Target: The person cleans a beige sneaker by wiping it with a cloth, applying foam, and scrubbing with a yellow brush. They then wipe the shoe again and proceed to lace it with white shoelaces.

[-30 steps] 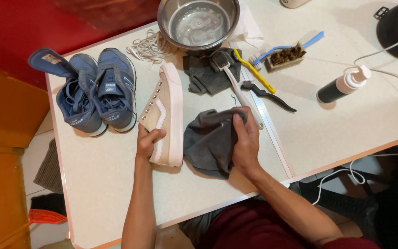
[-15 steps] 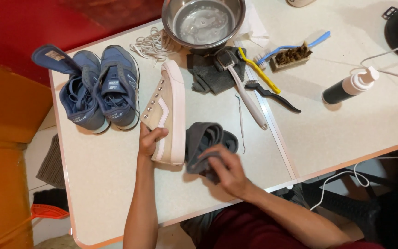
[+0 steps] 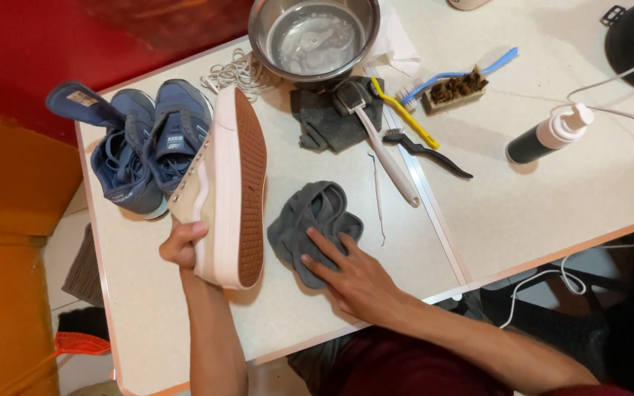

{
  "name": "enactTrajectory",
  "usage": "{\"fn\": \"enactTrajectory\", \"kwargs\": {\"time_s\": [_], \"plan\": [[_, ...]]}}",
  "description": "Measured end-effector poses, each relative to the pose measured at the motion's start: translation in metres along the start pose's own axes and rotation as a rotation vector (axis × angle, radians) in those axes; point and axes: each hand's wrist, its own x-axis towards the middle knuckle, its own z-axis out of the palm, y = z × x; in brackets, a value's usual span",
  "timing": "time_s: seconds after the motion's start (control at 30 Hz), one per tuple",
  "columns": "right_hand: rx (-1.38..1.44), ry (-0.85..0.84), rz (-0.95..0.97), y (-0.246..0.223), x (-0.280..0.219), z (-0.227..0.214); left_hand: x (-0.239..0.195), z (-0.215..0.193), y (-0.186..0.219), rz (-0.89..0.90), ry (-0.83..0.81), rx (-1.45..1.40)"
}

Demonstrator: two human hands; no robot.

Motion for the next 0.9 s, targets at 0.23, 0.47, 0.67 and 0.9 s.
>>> {"fn": "enactTrajectory", "kwargs": {"time_s": [0.23,0.47,0.67,0.9], "plan": [[0.806,0.055,0.106,0.075,0.137,-0.002,-0.028,-0.001,-0.005,0.044,0.102,0.229],[0.835,0.293,0.582,0.133,0.152,-0.076,-0.042,0.073,-0.045,-0.146,-0.326,1.530],[0.560,0.009,0.359,0.144,0.185,-0.053,-0.064,0.118,-0.104,-0.116,-0.518,1.893],[-0.025,-0.119,-0.018,0.170,0.314,0.037,-0.087,0.142,-0.082,0.087,-0.478,1.778]]}}
